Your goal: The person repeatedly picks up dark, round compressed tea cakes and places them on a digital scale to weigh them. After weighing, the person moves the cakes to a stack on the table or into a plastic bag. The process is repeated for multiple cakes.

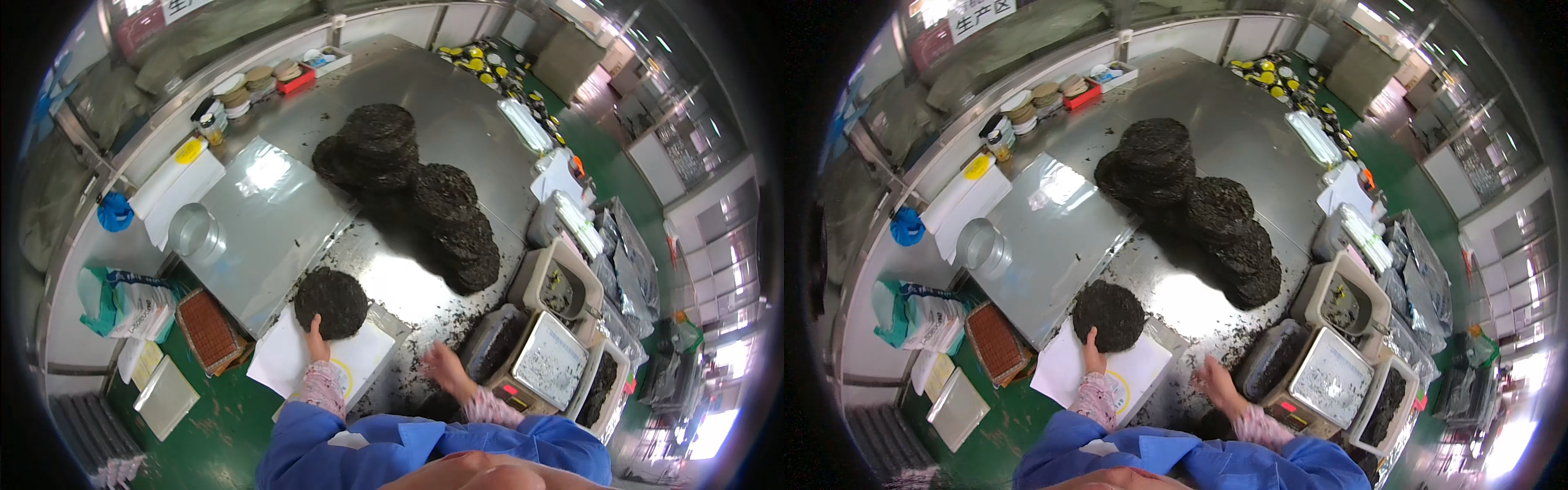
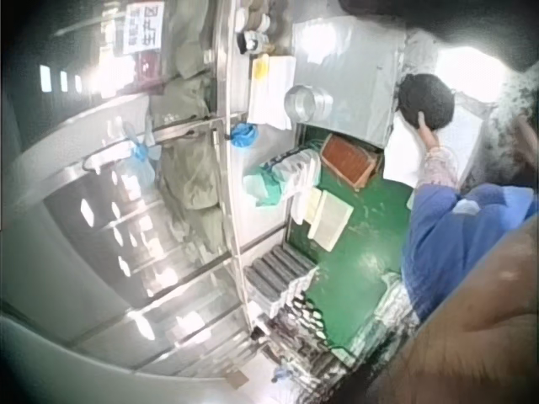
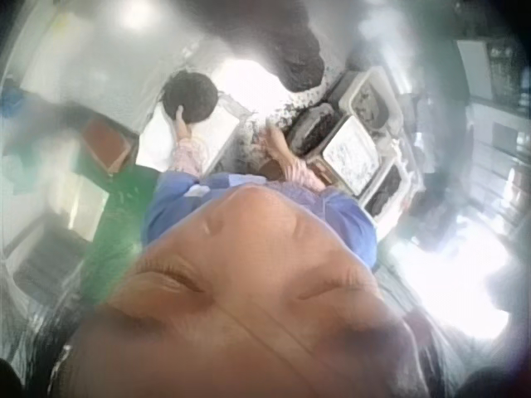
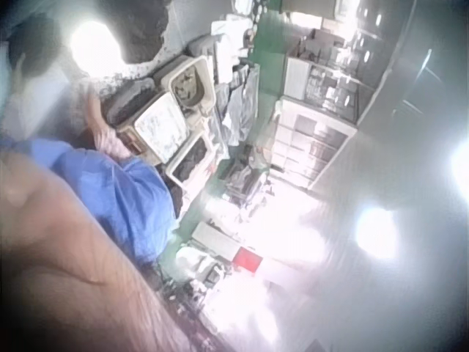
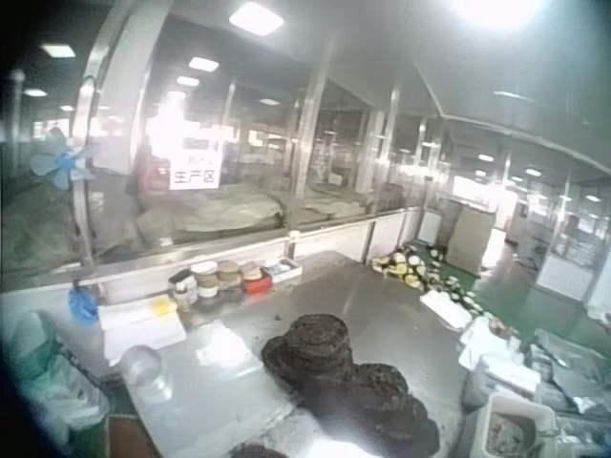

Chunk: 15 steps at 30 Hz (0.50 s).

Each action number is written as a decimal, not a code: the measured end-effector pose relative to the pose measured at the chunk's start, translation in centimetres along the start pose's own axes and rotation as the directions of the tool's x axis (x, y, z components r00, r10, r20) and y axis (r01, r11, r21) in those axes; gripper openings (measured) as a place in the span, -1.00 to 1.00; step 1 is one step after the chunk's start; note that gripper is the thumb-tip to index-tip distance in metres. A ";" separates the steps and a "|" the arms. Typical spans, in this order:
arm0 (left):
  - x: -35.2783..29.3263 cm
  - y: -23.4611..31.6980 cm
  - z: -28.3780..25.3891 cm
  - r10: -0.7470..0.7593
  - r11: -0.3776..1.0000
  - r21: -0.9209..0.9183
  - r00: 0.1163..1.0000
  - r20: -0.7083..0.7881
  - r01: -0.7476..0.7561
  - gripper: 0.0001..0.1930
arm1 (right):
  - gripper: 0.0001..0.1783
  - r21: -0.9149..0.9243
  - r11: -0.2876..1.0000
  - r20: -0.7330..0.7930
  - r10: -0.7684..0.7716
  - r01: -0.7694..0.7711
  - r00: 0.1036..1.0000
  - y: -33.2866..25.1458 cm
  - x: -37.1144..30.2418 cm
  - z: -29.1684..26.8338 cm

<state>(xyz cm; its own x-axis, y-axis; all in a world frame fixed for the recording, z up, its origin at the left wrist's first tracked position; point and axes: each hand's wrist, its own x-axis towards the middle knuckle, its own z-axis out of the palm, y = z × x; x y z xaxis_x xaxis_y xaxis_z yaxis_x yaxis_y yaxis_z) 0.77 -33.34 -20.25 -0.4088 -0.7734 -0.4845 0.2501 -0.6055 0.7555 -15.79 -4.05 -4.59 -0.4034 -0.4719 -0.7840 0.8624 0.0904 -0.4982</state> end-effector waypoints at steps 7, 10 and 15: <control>-0.8 12.6 24.0 0.088 0.945 -0.324 0.920 0.381 0.043 -0.40 | -0.56 0.126 0.981 -0.263 0.178 -0.149 0.948 11.0 -15.8 -10.4; 0.1 14.5 35.8 0.134 0.946 -0.322 0.866 0.481 0.033 -0.49 | -0.54 0.196 0.976 -0.264 0.142 -0.091 0.954 12.9 -16.2 -11.0; 12.5 11.5 43.7 0.038 0.987 -0.158 0.904 0.426 0.033 -0.47 | -0.50 -0.035 0.999 -0.213 -0.014 0.006 0.977 9.3 -20.2 -6.1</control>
<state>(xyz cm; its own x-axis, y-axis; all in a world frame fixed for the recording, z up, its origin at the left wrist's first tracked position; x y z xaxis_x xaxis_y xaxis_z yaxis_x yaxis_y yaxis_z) -39.81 -41.83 1.66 -0.7342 -0.6418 -0.2214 0.3717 -0.6530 0.6599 -1.50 11.65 4.39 -0.4712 -0.2754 -0.8379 0.8484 0.1184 -0.5160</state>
